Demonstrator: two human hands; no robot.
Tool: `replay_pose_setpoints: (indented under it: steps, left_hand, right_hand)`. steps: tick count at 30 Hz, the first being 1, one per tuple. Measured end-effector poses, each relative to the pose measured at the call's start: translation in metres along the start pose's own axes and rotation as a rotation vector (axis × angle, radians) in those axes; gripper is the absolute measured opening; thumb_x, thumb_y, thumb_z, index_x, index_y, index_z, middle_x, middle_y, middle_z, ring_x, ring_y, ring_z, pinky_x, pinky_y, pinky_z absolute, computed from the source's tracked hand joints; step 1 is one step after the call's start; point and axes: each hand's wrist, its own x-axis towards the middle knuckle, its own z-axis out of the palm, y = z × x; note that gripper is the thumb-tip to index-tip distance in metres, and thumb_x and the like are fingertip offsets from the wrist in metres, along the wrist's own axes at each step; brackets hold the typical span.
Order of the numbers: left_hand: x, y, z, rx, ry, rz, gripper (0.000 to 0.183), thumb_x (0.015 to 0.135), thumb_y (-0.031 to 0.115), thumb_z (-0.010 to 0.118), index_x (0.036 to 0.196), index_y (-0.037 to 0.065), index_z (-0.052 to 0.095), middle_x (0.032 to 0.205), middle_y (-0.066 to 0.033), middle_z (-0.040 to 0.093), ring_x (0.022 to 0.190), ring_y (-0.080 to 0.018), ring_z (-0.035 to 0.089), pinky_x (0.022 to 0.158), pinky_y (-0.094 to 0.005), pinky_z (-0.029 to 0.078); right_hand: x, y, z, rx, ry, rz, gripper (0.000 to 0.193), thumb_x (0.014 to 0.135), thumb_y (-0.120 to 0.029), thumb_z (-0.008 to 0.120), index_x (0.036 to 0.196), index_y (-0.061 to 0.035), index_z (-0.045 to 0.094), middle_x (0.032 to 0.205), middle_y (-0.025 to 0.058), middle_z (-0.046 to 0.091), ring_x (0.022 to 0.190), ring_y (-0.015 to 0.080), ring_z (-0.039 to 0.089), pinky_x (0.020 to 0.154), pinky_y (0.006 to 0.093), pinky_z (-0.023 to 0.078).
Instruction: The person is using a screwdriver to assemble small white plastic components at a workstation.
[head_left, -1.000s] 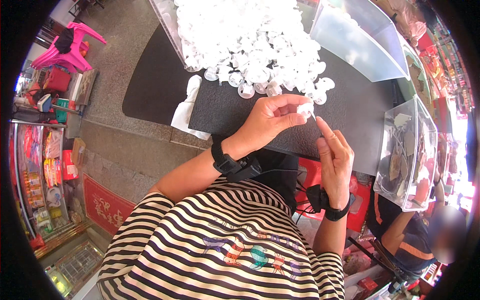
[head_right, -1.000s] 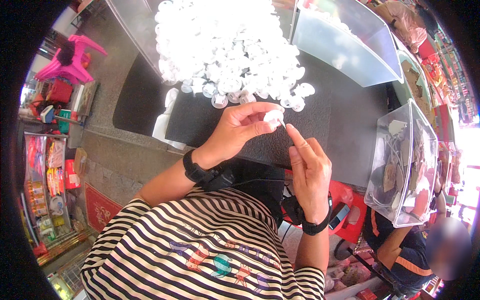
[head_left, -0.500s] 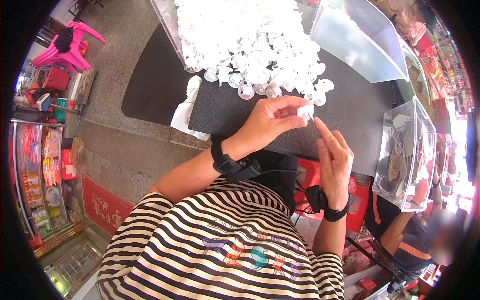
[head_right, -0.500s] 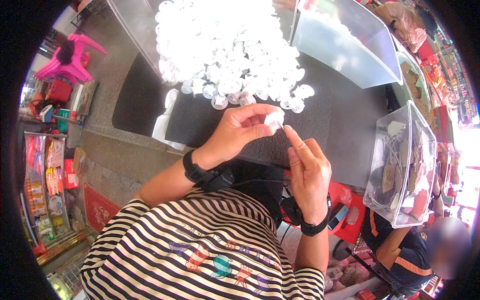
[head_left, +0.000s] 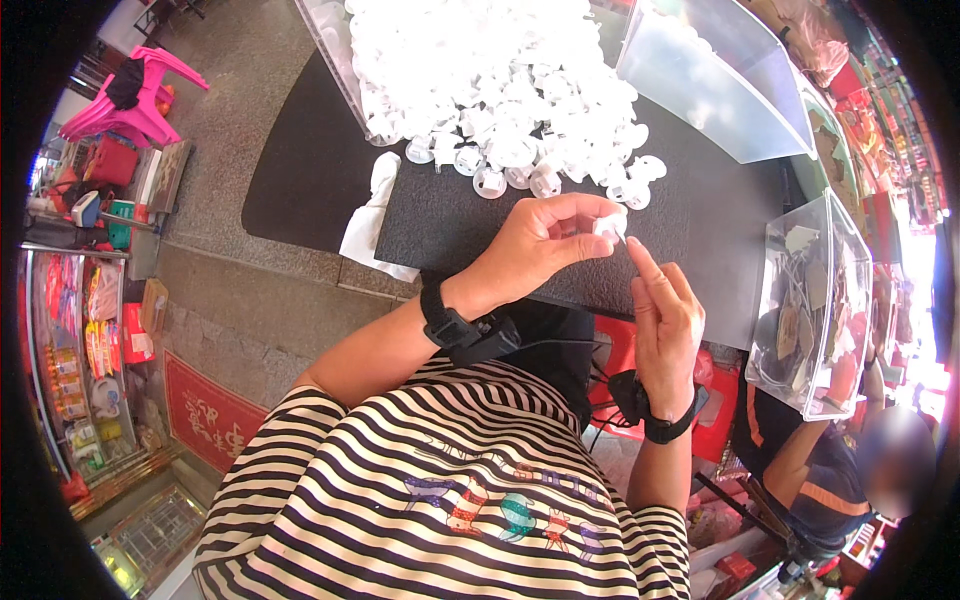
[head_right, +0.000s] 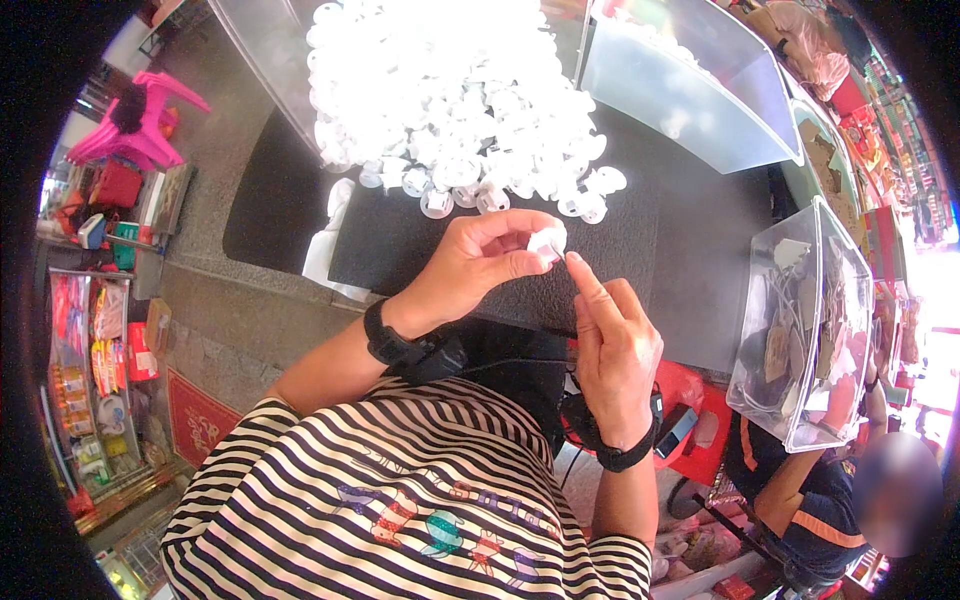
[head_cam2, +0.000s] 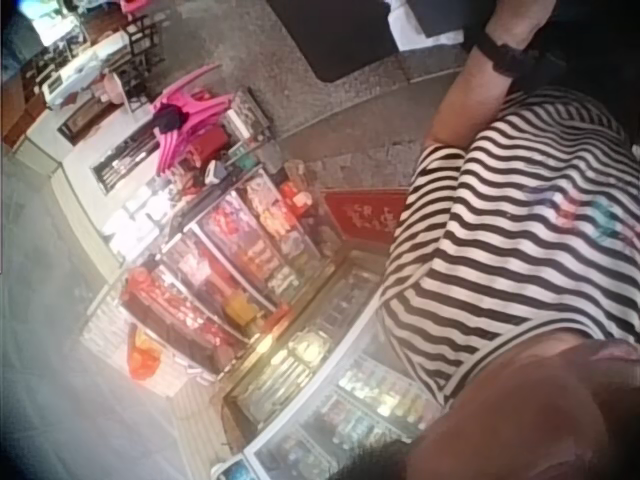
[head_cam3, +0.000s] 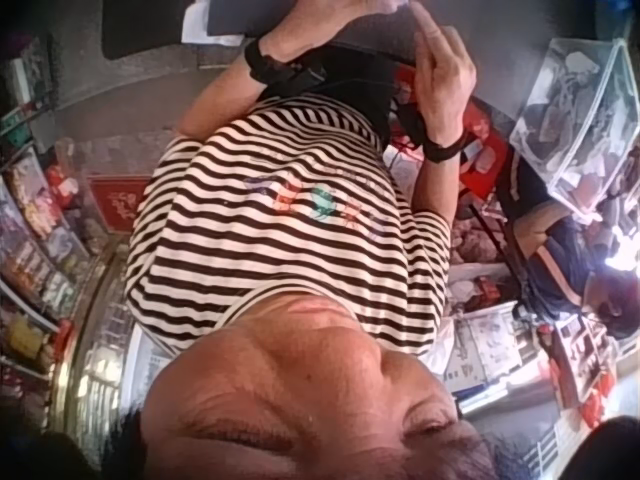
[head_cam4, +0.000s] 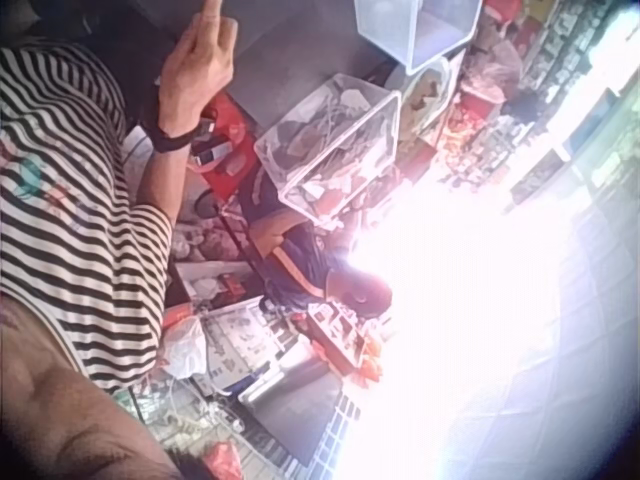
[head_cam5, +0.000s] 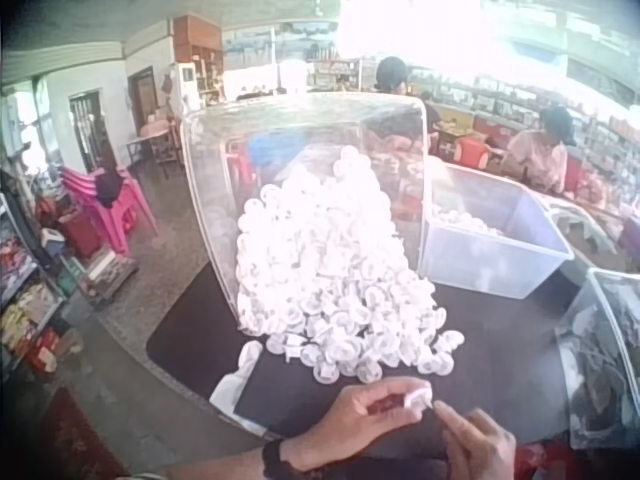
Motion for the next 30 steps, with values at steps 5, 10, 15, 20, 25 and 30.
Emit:
replay_pose_setpoints:
  steps: [5,10,15,20,25,30]
  left_hand:
    - [0.0,0.0,-0.001,0.012,-0.038,-0.005,0.033,0.089,0.003,0.07,0.122,0.0,0.065,0.109,-0.0057,0.069,0.099,-0.0114,0.065,0.089,-0.0261,0.054]
    - [0.0,-0.001,0.003,0.003,-0.006,0.023,0.034,0.089,0.008,0.072,0.121,-0.001,0.065,0.1,-0.004,0.07,0.09,-0.008,0.065,0.08,-0.0227,0.053]
    - [0.0,0.001,0.0,-0.031,0.005,-0.053,0.034,0.088,0.001,0.071,0.121,-0.003,0.064,0.109,-0.0076,0.069,0.097,-0.0136,0.067,0.088,-0.0273,0.055]
    - [-0.001,0.001,0.001,-0.064,-0.015,-0.032,0.034,0.088,-0.001,0.07,0.122,-0.003,0.064,0.109,-0.0078,0.069,0.099,-0.0136,0.066,0.09,-0.0271,0.054]
    - [0.0,-0.002,0.001,0.045,-0.039,0.04,0.034,0.088,0.0,0.07,0.122,0.0,0.064,0.111,-0.0066,0.068,0.098,-0.0128,0.065,0.09,-0.0267,0.054]
    - [-0.003,-0.003,0.004,0.205,-0.028,0.17,0.032,0.088,0.001,0.07,0.119,0.001,0.067,0.112,-0.0079,0.067,0.097,-0.0133,0.065,0.088,-0.0261,0.054]
  right_hand:
    - [0.003,-0.001,-0.004,-0.081,-0.007,-0.057,0.037,0.09,-0.002,0.062,0.124,-0.0152,0.069,0.073,0.0093,0.051,0.058,0.0243,0.053,0.056,0.0356,0.045]
    - [0.008,-0.002,-0.015,-0.189,-0.061,-0.088,0.038,0.088,-0.002,0.063,0.123,-0.0157,0.069,0.073,0.0086,0.051,0.057,0.0238,0.053,0.055,0.0349,0.045]
    - [0.008,-0.002,-0.021,-0.117,-0.022,-0.085,0.038,0.088,-0.002,0.064,0.123,-0.0165,0.07,0.072,0.0082,0.05,0.056,0.0237,0.051,0.055,0.0347,0.045]
    - [0.01,-0.006,-0.022,-0.149,-0.061,-0.082,0.038,0.088,-0.003,0.064,0.123,-0.0164,0.07,0.072,0.0082,0.049,0.057,0.0235,0.051,0.056,0.0347,0.045]
    - [0.012,-0.01,-0.026,-0.17,-0.086,-0.099,0.037,0.088,-0.004,0.064,0.122,-0.016,0.07,0.072,0.0088,0.05,0.057,0.0245,0.053,0.055,0.0355,0.046]
    - [0.013,-0.014,-0.033,-0.268,-0.187,-0.116,0.04,0.084,-0.002,0.062,0.121,-0.015,0.069,0.073,0.01,0.052,0.059,0.0307,0.057,0.055,0.0393,0.047]
